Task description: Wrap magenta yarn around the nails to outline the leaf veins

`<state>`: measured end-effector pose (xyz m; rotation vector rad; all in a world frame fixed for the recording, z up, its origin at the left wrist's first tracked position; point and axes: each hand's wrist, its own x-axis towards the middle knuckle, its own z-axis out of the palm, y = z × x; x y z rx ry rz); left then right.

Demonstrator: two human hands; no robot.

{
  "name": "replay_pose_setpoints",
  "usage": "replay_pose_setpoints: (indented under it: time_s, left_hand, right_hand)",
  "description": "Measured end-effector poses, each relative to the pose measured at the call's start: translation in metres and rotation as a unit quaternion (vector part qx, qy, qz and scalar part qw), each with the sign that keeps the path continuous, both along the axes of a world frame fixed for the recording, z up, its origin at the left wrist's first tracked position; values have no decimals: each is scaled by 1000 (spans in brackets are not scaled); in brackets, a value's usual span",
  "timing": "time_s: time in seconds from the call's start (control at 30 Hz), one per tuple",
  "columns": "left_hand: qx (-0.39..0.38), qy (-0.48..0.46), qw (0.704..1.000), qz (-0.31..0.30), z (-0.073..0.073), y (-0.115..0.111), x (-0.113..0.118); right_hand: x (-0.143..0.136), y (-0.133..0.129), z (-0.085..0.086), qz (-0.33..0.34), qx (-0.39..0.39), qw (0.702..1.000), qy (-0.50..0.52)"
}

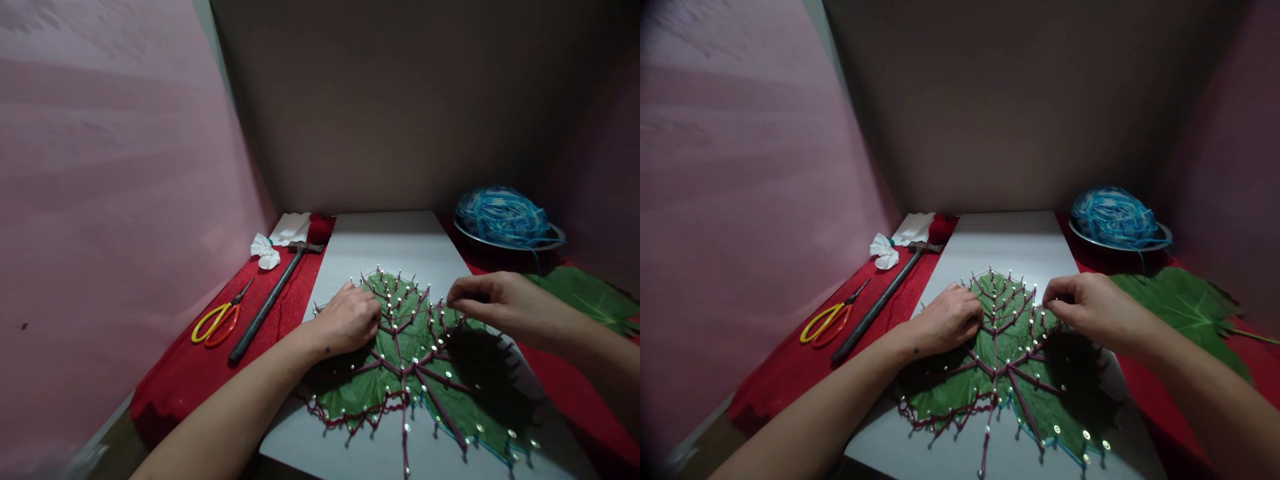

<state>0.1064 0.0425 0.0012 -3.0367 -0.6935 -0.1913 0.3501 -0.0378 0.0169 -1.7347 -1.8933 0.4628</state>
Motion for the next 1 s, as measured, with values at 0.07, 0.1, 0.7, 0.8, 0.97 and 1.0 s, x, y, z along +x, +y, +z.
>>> replay_pose_setpoints:
  time_s: [0.07, 0.1, 0.7, 0.8, 0.97, 1.0]
  left_hand:
    - [-1, 4, 1000, 3, 0, 0, 0]
    - [-2, 5, 1000, 2, 0, 0, 0]
    - [-21, 12, 1000, 1, 4, 1, 4]
    - [-23, 15, 1000, 3, 3, 1, 4]
    - [-14, -5, 1000, -7, -1, 3, 3]
    - [-16, -9, 1000, -9, -1, 4, 2]
  right_hand:
    - [5, 2, 3, 18, -50, 998, 30]
    - [5, 2, 5, 36, -80, 995, 50]
    - [6, -8, 23, -96, 138, 972, 162]
    - [23, -3, 20, -176, 218, 944, 174]
    - [50, -1, 19, -243, 316, 893, 208]
    - [55, -1, 18, -261, 327, 889, 186]
